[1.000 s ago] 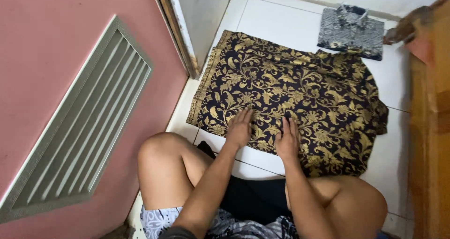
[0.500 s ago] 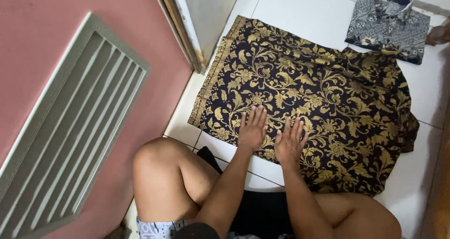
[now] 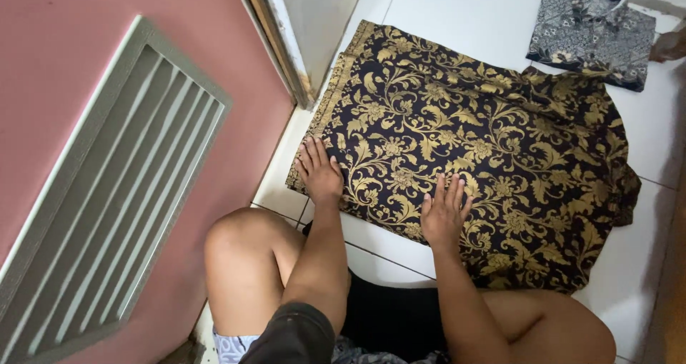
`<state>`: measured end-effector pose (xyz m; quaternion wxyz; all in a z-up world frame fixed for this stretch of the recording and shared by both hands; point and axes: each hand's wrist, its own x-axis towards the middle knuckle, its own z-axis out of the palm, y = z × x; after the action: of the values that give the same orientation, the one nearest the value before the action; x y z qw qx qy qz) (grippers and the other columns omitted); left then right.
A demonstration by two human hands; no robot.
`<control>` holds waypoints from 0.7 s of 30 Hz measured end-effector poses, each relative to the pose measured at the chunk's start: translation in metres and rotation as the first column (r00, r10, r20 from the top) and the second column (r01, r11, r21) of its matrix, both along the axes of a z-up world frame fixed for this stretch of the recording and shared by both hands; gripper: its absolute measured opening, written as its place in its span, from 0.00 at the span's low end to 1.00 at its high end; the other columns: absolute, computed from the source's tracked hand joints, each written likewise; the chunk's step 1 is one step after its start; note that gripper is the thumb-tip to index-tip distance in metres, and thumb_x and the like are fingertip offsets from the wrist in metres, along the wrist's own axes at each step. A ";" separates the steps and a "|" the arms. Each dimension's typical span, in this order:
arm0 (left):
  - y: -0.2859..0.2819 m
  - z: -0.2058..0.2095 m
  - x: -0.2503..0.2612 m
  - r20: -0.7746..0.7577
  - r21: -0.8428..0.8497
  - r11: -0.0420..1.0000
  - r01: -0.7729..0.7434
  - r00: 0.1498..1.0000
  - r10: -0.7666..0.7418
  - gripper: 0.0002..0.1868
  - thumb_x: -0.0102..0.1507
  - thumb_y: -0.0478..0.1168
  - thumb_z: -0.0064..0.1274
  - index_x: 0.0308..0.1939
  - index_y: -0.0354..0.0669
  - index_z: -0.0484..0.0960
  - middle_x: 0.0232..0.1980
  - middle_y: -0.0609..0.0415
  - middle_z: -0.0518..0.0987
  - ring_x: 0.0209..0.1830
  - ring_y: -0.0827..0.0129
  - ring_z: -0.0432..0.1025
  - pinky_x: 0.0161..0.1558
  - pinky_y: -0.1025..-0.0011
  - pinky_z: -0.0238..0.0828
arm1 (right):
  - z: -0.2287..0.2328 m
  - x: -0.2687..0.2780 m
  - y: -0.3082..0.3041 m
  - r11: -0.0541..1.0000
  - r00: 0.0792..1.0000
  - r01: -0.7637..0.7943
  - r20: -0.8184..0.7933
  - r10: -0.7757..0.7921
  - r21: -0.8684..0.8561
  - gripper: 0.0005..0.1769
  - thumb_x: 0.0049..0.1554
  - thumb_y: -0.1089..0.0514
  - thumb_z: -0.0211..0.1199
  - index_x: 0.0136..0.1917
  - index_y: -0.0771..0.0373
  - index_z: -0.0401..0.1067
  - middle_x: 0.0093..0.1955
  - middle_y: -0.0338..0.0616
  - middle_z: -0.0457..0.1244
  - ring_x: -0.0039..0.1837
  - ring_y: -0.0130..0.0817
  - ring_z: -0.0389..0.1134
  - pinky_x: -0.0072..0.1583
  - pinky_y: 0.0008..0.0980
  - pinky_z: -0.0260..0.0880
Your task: The person sits on the floor and folds a black and gold patterned shirt by hand. They smooth the fabric, fold the sleeves inward, and fold the body of the shirt into a compact rectangle.
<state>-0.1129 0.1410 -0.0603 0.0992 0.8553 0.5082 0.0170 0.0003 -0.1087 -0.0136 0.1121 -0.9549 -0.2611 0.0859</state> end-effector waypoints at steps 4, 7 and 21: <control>-0.003 0.001 0.011 0.052 -0.031 0.993 -0.112 0.992 0.113 0.36 0.72 0.50 0.29 0.82 0.46 0.42 0.86 0.49 0.40 0.85 0.53 0.33 0.79 0.48 0.26 | -0.008 0.003 -0.001 1.000 0.999 -0.018 0.033 0.018 0.002 0.35 0.69 0.46 0.40 0.85 0.57 0.43 0.87 0.57 0.35 0.87 0.50 0.31 0.79 0.65 0.29; -0.028 0.019 0.024 0.226 -0.218 0.975 0.033 0.974 0.018 0.33 0.72 0.46 0.32 0.81 0.54 0.46 0.84 0.54 0.49 0.84 0.60 0.40 0.80 0.51 0.34 | -0.011 0.000 -0.003 0.999 0.999 0.002 0.051 -0.005 0.048 0.35 0.68 0.46 0.43 0.84 0.57 0.45 0.87 0.59 0.38 0.87 0.51 0.33 0.78 0.66 0.30; -0.029 0.035 0.003 -0.045 -0.227 0.973 0.051 0.997 -0.063 0.33 0.75 0.54 0.18 0.83 0.54 0.33 0.86 0.54 0.30 0.85 0.57 0.26 0.79 0.49 0.19 | -0.013 0.001 -0.006 0.997 0.997 -0.027 0.072 0.022 0.070 0.35 0.68 0.46 0.43 0.84 0.57 0.46 0.86 0.60 0.38 0.86 0.53 0.35 0.77 0.68 0.34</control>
<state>-0.1100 0.1121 -0.0257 0.1829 0.8529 0.4845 -0.0659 0.0017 -0.1143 -0.0262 0.1353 -0.9496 -0.2794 0.0441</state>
